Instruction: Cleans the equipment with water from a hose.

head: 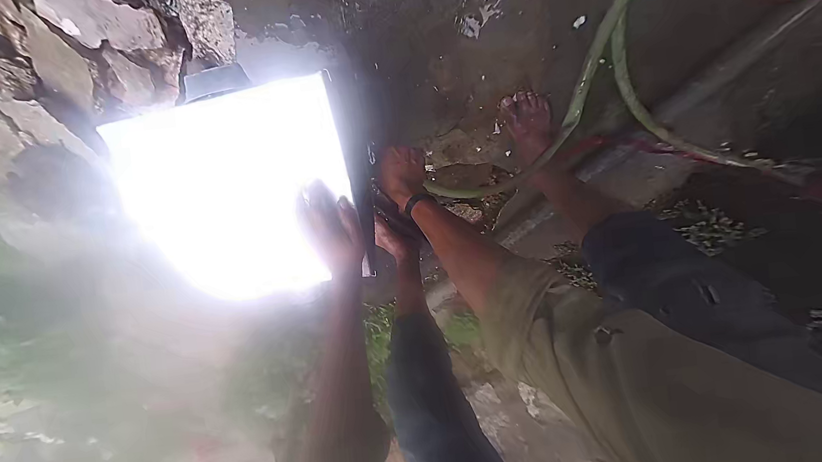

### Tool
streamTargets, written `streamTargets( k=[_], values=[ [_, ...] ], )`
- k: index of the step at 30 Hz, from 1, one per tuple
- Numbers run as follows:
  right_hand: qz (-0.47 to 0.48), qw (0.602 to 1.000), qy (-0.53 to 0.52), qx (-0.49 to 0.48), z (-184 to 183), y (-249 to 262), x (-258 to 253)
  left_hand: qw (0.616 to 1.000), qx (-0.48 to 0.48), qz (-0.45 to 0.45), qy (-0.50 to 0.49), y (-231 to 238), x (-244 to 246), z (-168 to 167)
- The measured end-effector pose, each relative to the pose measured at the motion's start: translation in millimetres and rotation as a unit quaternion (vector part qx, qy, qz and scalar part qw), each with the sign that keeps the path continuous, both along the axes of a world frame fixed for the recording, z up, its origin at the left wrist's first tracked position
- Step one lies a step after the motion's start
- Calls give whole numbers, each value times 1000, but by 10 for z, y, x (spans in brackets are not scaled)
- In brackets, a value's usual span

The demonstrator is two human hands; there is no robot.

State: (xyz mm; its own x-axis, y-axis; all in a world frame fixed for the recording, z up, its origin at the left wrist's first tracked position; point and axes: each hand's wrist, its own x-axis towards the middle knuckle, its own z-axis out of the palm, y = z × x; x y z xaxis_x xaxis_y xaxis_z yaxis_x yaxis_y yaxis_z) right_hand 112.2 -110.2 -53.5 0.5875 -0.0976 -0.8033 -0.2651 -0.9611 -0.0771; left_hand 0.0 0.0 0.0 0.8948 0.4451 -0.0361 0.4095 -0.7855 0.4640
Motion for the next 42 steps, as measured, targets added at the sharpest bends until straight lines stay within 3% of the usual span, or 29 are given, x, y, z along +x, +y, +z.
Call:
streamTargets(
  k=[3,5,8,24,31,34,38,42],
  values=[
    [2,997,72,25,191,19,71,1000,-2,-1,-9,18,17,-4],
    [0,1000,16,6,38,40,-18,1000,-5,0,-11,15,7,-16],
    [5,1000,25,0,-60,83,13,1000,-4,0,-11,12,4,-10],
    [-37,998,-24,49,-148,165,196,1000,-13,0,-14,1,28,21],
    [123,988,41,80,120,-179,-262,1000,-10,10,-10,5,11,-16],
    [104,990,24,93,257,-480,-484,1000,-7,7,-6,3,7,-10],
    [103,993,39,36,117,-597,-164,1000,1,3,-8,10,14,-8],
    [131,987,37,80,46,-470,39,1000,1,6,3,9,10,-7]
  ],
)
